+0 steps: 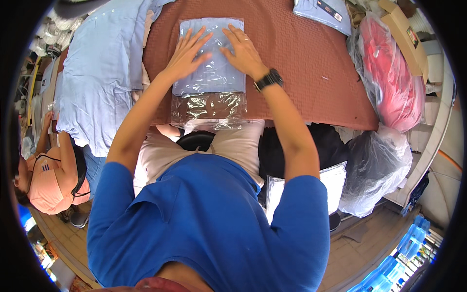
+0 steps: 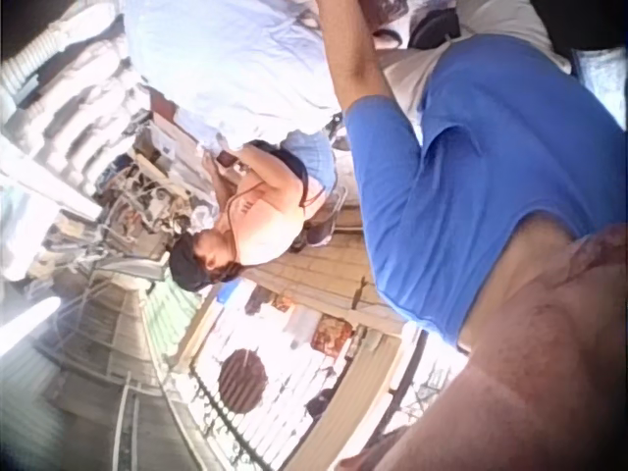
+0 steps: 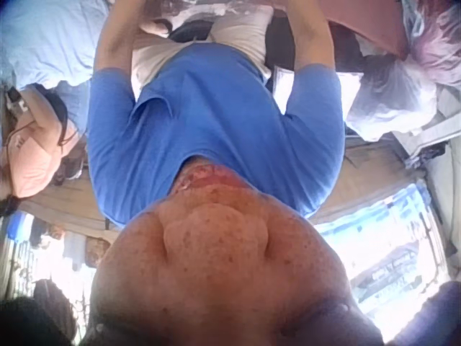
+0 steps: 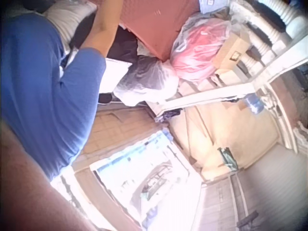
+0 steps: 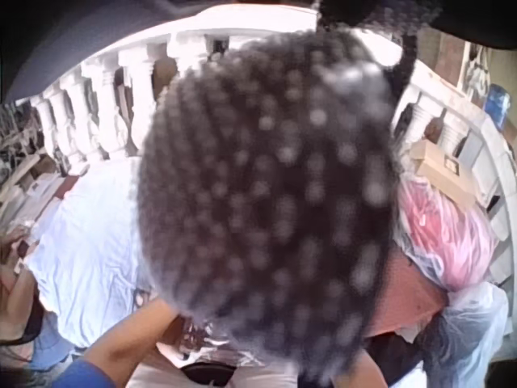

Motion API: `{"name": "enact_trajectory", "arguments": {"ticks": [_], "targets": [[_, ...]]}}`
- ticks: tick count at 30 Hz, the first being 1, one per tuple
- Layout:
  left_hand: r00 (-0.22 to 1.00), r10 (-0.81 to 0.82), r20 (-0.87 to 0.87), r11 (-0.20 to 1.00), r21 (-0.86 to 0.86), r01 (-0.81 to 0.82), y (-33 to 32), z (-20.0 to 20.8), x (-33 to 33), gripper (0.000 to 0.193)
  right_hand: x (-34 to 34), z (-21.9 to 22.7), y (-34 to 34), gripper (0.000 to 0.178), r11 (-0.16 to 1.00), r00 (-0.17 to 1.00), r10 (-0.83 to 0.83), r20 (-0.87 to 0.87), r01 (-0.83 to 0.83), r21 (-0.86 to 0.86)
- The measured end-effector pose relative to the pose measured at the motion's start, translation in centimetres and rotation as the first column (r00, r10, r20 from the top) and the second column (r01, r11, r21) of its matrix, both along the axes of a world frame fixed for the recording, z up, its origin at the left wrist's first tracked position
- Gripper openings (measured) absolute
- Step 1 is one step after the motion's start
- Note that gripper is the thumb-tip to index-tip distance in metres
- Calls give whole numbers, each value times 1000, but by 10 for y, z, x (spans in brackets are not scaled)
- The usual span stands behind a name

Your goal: The person folds a light blue button-down shirt on a table and places it into a clear plastic bag.

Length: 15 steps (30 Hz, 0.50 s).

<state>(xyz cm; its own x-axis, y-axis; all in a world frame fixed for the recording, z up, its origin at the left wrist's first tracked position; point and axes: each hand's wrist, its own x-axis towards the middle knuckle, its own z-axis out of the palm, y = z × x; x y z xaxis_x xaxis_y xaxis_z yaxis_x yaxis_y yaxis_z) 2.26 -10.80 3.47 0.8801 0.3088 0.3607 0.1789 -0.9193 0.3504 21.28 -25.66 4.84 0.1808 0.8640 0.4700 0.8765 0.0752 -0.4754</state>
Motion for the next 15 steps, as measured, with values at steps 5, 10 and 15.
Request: {"name": "enact_trajectory", "arguments": {"ticks": [5, 10, 15], "targets": [[951, -299, -78, 951, -110, 290, -75, 41, -77, 73, -60, 48, -99, 58, 976, 987, 141, 76, -126, -175], [950, -308, -50, 951, -1, 308, -86, 28, -87, 68, -88, 24, -118, 54, 985, 974, 89, 210, -54, -165], [963, -269, -1, 954, 139, 266, -89, 10, -84, 55, -95, 9, -108, 44, 997, 941, -13, 337, 39, -72]]}}
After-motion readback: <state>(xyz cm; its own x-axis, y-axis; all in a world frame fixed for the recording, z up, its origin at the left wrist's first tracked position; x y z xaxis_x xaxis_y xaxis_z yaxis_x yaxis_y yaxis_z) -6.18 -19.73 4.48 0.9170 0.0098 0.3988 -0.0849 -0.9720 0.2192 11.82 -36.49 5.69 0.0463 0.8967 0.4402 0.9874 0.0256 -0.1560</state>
